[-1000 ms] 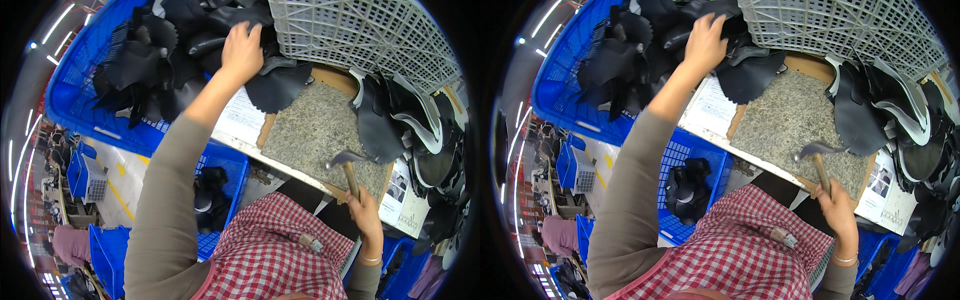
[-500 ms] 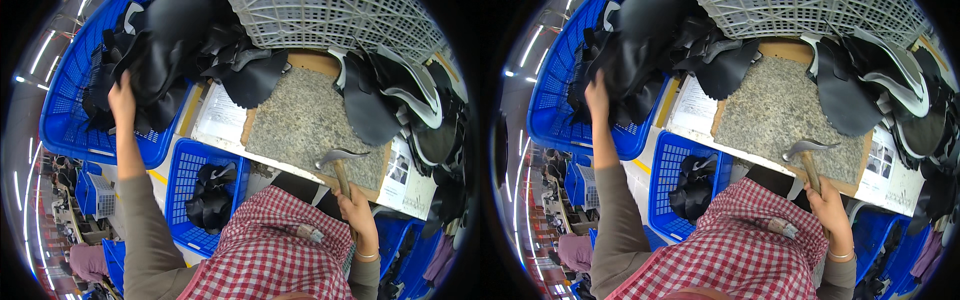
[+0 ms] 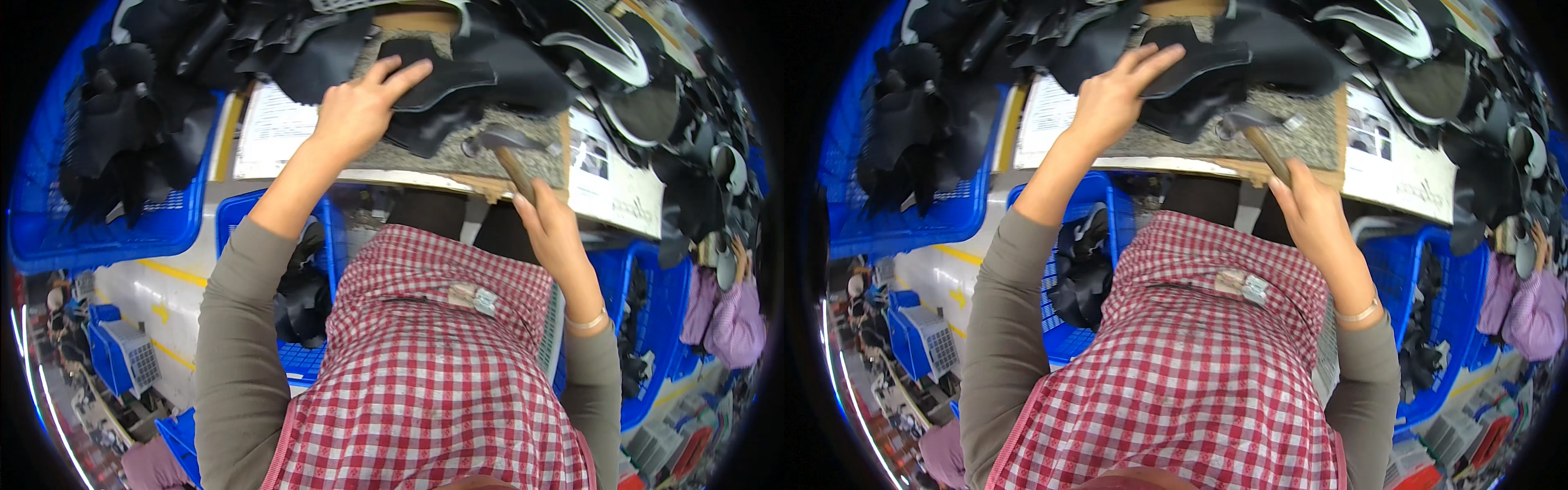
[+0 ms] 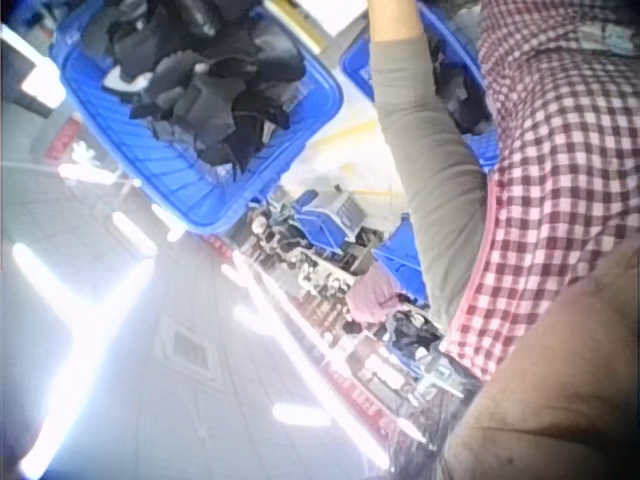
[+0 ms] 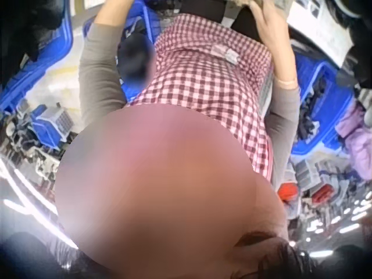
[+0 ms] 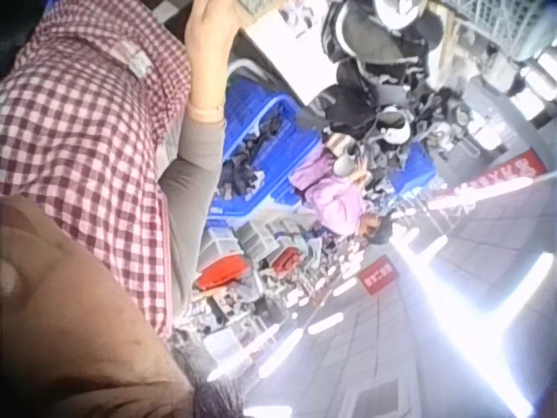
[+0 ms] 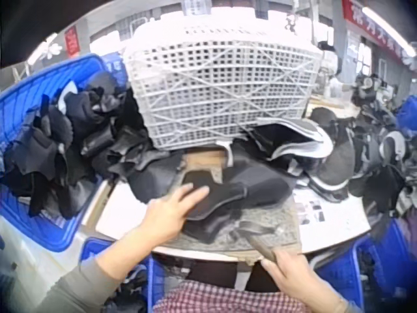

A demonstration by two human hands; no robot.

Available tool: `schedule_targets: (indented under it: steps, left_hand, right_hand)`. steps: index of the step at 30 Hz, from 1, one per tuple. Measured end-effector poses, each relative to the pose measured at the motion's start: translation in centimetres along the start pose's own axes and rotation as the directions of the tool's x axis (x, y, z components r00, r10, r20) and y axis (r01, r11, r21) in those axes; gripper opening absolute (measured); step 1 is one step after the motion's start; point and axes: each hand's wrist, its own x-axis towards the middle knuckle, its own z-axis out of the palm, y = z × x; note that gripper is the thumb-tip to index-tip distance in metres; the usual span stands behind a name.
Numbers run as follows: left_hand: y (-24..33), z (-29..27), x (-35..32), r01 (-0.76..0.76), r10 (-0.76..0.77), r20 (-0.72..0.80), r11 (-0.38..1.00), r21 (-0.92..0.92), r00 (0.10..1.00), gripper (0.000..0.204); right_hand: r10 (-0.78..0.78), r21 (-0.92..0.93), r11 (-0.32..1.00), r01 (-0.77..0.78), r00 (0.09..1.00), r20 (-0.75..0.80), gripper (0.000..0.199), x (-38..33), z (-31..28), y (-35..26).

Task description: The person repeatedly picks black shoe parts from a blue bin, places them on a work surface, and trims edges with a knife. Trimmed pieces are returned to the bin. The person also uses a pen to mark some parts and handles white shoe parts briefly.

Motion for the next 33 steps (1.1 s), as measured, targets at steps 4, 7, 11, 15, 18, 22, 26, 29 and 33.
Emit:
schedule_targets:
  steps: [4, 7, 11, 15, 18, 22, 26, 29, 33]
  left_hand:
    - [1.2, 2.9, 1.7, -0.095, 0.14, -0.361, 0.986, 0.139, 0.922, 0.079]
    - [0.5, 2.7, 2.7, -0.238, 0.217, -0.235, 0.969, -0.063, 0.948, 0.074]
    - [-0.3, 1.7, 5.5, -0.198, 0.196, -0.028, 0.964, -0.178, 0.98, 0.052]
    - [-1.0, 0.7, 8.8, -0.236, 0.256, 0.027, 0.924, -0.3, 0.966, 0.035]
    - [-1.2, 0.2, 10.4, -0.177, 0.215, 0.107, 0.941, -0.287, 0.971, 0.038]
    - [-0.7, -0.3, 10.6, -0.11, 0.182, 0.168, 0.924, -0.365, 0.969, 0.042]
    - [-0.8, -0.1, 9.9, -0.14, 0.192, 0.112, 0.921, -0.362, 0.975, 0.043]
    - [-1.6, 0.4, 9.6, -0.052, 0.122, 0.171, 0.929, -0.366, 0.978, 0.04]
    - [-1.7, 2.8, 8.0, -0.23, 0.196, -0.132, 0.916, -0.33, 0.972, 0.03]
  right_hand:
    - [0.059, -0.181, 0.982, -0.043, 0.995, 0.085, 0.031, 1.6, 0.4, 0.9]
    - [0.042, -0.206, 0.978, -0.011, 0.989, 0.143, 0.031, 2.1, -0.6, 0.0]
    - [-0.252, -0.204, 0.951, 0.231, 0.964, -0.084, 0.028, 3.9, -1.6, -2.0]
    - [-0.146, -0.36, 0.916, 0.178, 0.983, 0.115, 0.03, 7.6, -0.2, -2.9]
    - [-0.223, -0.372, 0.888, 0.27, 0.961, 0.165, 0.032, 8.3, -0.4, -2.8]
    - [-0.139, -0.307, 0.939, 0.157, 0.987, 0.079, 0.034, 7.6, -0.1, -2.4]
    - [-0.109, -0.366, 0.916, 0.163, 0.98, 0.165, 0.034, 7.9, 0.8, -1.8]
    - [-0.047, -0.349, 0.934, 0.076, 0.995, 0.09, 0.034, 7.5, 0.2, -0.2]
    - [-0.002, -0.376, 0.926, 0.029, 0.997, 0.072, 0.035, 6.6, 0.1, 3.2]
